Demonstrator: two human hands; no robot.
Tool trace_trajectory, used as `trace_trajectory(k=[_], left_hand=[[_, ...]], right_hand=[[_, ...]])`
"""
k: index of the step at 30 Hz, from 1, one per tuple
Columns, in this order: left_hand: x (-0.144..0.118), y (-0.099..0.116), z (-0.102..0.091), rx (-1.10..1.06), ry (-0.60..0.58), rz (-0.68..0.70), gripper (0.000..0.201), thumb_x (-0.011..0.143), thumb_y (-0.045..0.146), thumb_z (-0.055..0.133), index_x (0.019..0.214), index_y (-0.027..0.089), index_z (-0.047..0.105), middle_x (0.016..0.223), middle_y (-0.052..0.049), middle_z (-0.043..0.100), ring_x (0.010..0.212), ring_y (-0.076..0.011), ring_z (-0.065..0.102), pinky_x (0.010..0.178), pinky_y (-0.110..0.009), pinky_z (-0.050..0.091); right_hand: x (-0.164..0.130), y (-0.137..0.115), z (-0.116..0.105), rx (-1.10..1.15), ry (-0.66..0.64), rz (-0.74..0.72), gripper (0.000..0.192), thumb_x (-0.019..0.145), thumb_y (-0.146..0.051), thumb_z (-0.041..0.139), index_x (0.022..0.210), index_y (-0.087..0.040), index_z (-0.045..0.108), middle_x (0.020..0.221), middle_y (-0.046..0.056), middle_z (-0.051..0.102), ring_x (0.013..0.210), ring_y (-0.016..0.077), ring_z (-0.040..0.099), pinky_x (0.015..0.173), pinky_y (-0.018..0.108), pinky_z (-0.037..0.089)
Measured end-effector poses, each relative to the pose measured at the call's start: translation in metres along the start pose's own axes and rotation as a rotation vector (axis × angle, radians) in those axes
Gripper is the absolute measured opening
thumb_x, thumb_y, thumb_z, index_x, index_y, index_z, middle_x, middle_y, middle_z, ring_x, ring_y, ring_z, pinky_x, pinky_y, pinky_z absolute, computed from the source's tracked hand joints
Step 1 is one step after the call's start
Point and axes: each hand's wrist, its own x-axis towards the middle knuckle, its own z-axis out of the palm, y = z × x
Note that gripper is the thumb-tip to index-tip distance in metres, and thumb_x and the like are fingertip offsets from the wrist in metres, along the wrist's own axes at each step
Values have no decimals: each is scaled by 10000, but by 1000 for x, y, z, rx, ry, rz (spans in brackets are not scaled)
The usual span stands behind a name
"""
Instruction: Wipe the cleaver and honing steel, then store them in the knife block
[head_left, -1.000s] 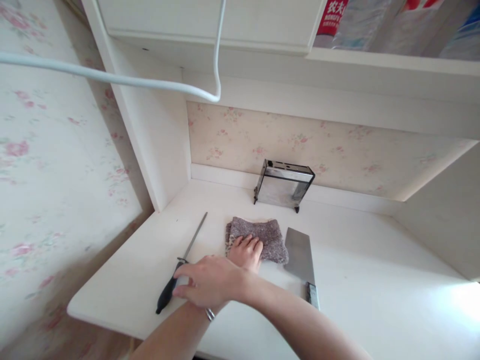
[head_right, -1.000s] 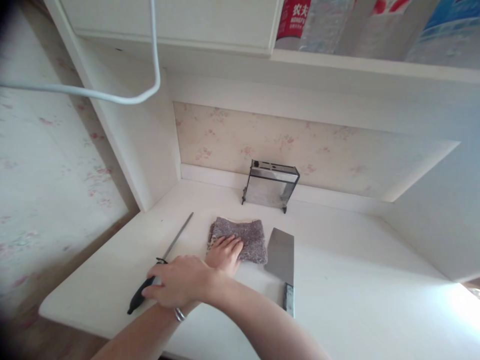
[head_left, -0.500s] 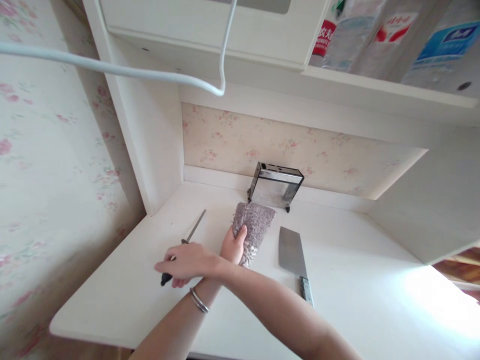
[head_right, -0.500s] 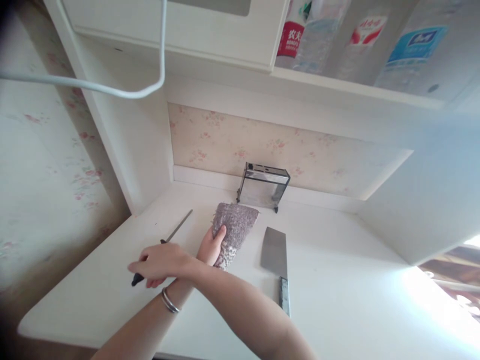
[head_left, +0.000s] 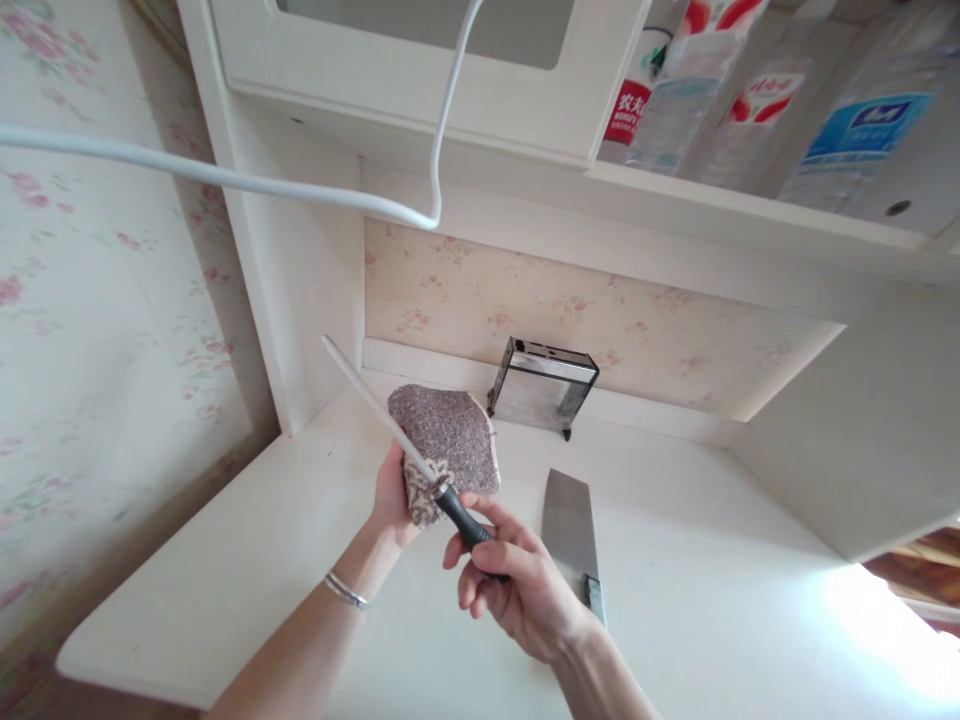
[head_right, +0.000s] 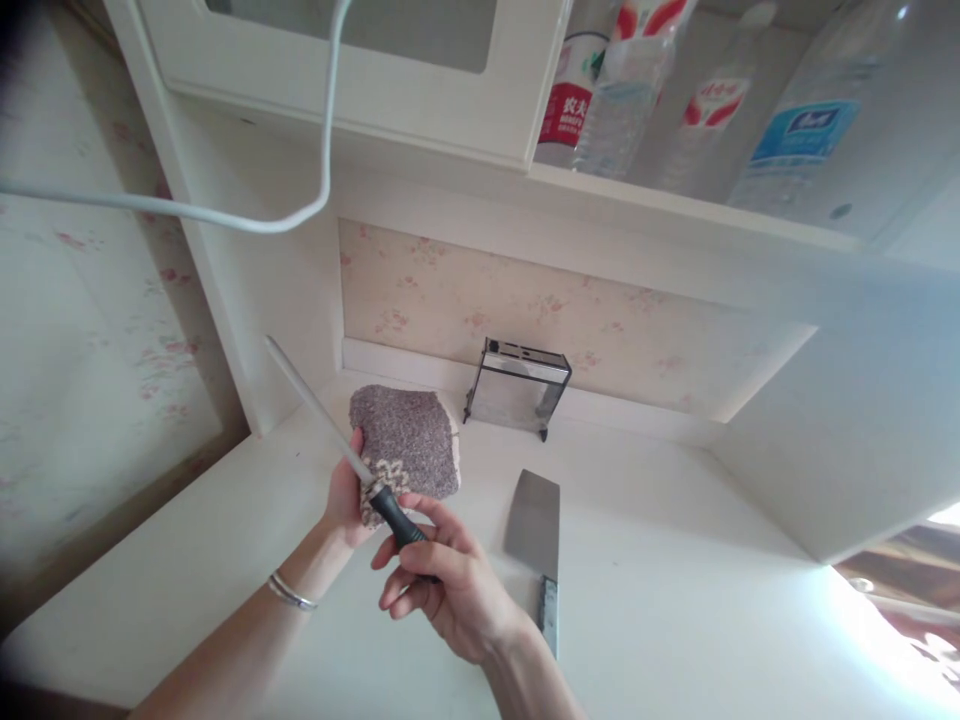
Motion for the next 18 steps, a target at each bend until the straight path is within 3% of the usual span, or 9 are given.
trace_trajectory(k=[3,7,14,18], left_hand=[[-3,5,3,-66,6,88,531,849,593,399,1103,180,614,960,-73,707,870,-231,664,783,-384,528],[-8,8,1,-50,-51,125,517,858,604,361,1111,237,622,1082,-47,681,1010,-241,626,895,-430,481],[-11,9,-23,56,-10,164,370,822,505,452,897,232,690,892,-38,722,949,-244,646,851,-418,509],[-12,7,-30,181,9,165,470,799,562,410,922,202,686,888,-87,711,952,-293,637,800,-485,514]], right_hand=[[-9,10,-14,75,35,-34,349,745,-134,632,1081,-125,534,799,43,627,580,123,654,478,166,490],[-7,33,-23,137,83,-26,264,745,-164,654,993,-119,575,757,28,599,590,130,647,511,191,489],[3,59,-21,209,109,-75,272,748,-170,655,1006,-143,573,735,6,570,535,109,611,478,182,426],[3,57,-18,231,78,-100,273,753,-177,642,1016,-179,567,732,-10,557,484,89,580,433,169,363]])
